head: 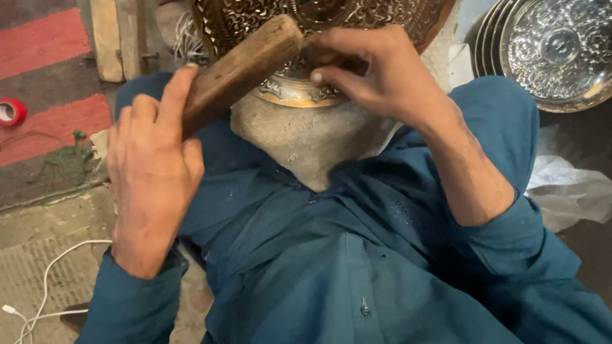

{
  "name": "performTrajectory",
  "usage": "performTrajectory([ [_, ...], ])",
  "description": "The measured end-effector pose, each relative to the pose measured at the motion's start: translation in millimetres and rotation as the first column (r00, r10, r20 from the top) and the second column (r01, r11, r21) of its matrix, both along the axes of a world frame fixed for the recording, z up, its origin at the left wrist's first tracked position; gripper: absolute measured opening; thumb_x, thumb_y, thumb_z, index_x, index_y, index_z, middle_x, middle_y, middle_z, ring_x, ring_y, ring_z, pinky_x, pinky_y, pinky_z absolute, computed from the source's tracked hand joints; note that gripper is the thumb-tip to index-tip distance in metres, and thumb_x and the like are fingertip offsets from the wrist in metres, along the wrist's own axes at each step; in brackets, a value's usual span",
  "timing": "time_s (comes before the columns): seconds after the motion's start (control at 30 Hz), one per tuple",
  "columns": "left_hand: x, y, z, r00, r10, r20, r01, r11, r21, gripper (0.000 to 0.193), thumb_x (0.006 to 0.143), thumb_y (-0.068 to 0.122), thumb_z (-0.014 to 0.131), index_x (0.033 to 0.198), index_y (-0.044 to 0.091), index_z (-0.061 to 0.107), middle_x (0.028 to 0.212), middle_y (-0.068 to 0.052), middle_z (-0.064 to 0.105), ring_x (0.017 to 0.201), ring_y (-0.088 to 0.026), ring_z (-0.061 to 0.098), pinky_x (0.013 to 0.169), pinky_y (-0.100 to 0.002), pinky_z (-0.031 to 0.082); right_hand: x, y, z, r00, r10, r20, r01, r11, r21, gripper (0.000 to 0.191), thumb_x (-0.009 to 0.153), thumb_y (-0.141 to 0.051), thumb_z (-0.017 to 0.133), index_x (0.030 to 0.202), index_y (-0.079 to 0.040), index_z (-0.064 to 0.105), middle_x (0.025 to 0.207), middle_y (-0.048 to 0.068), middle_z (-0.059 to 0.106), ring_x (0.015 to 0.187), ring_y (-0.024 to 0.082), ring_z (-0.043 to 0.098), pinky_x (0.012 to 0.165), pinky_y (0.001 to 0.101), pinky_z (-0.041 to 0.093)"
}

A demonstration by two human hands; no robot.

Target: The person sits cross-legged with an ornate brass tray on a cloth pad on their lap. They hold a punch against the tray's embossed pattern with one hand and strike it with a wooden mallet held in the other hand, working the decorative relief across the tray surface, briefly pausing to reposition the punch.

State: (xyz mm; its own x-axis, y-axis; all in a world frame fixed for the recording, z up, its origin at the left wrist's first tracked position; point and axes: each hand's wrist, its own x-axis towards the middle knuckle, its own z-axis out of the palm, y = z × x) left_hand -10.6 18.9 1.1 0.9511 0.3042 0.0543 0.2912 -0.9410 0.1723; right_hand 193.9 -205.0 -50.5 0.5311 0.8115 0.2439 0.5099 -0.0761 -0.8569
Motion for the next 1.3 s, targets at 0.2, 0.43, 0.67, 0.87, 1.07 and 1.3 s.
performTrajectory([
  [0.2, 5.0, -6.7, 3.2, 0.966, 0.224, 0.13, -0.111, 0.811, -0.575, 0.067, 0.088, 0.001, 0.064, 0.151, 0.014, 0.042, 0.118, -0.015, 0.067, 0.106, -0.033, 0.069, 0.091, -0.046, 0.054, -4.3, -1.2, -9.9, 0.998, -0.024, -0.053, 0.026, 0.999, 0.026, 0.035, 0.098, -0.003, 0.079, 0.131, -0.002, 0.067, 0.113, 0.012, 0.078, 0.104, 0.018, 0.078, 0.09, 0.0296, 0.064],
  [0.43, 4.3, -7.2, 0.2, 0.976, -0.041, 0.216, 0.083, 0.979, -0.186, 0.075, 0.084, -0.002, 0.071, 0.153, 0.013, 0.047, 0.122, -0.019, 0.062, 0.114, -0.042, 0.061, 0.1, -0.051, 0.05, -0.7, -1.8, -14.0, 1.0, 0.006, 0.006, -0.006, 1.0, 0.012, 0.03, 0.099, -0.003, 0.079, 0.127, -0.002, 0.069, 0.113, 0.011, 0.078, 0.103, 0.019, 0.078, 0.091, 0.03, 0.065],
  [0.67, 1.0, -6.1, 7.1, 0.971, -0.027, 0.237, 0.055, 0.992, -0.112, 0.077, 0.084, -0.003, 0.067, 0.156, 0.015, 0.046, 0.118, -0.017, 0.058, 0.11, -0.038, 0.058, 0.095, -0.05, 0.048, -3.0, -1.9, -10.6, 1.0, 0.0, -0.004, 0.0, 0.999, 0.042, 0.033, 0.099, -0.004, 0.079, 0.131, -0.002, 0.068, 0.116, 0.013, 0.077, 0.106, 0.02, 0.078, 0.092, 0.03, 0.065],
  [0.87, -1.7, -4.4, 1.5, 0.997, -0.007, 0.072, 0.009, 0.999, -0.031, 0.077, 0.082, 0.001, 0.072, 0.154, 0.017, 0.051, 0.107, -0.018, 0.058, 0.103, -0.04, 0.059, 0.089, -0.051, 0.049, -4.1, -1.8, -3.0, 0.999, -0.022, 0.026, 0.022, 1.0, 0.014, 0.032, 0.097, -0.002, 0.08, 0.127, 0.001, 0.068, 0.108, 0.013, 0.077, 0.095, 0.018, 0.077, 0.081, 0.0286, 0.062],
  [1.07, -11.5, -7.4, -11.3, 0.973, 0.123, 0.196, -0.007, 0.863, -0.506, 0.062, 0.09, 0.0, 0.065, 0.148, 0.009, 0.044, 0.112, -0.019, 0.068, 0.102, -0.039, 0.07, 0.089, -0.045, 0.055, -1.3, -7.6, -1.0, 0.997, 0.011, -0.072, -0.012, 1.0, -0.004, 0.03, 0.101, 0.0, 0.076, 0.13, 0.002, 0.065, 0.113, 0.012, 0.077, 0.105, 0.018, 0.077, 0.09, 0.0288, 0.063],
  [1.3, -6.6, -23.6, -28.7, 0.966, 0.13, 0.224, 0.012, 0.841, -0.541, 0.06, 0.089, -0.002, 0.065, 0.145, 0.007, 0.045, 0.115, -0.023, 0.069, 0.104, -0.043, 0.071, 0.087, -0.045, 0.056, 1.1, -6.3, -2.6, 0.996, 0.056, -0.073, -0.055, 0.998, 0.016, 0.032, 0.104, 0.001, 0.075, 0.134, 0.002, 0.062, 0.12, 0.013, 0.076, 0.114, 0.018, 0.077, 0.099, 0.0289, 0.064],
])
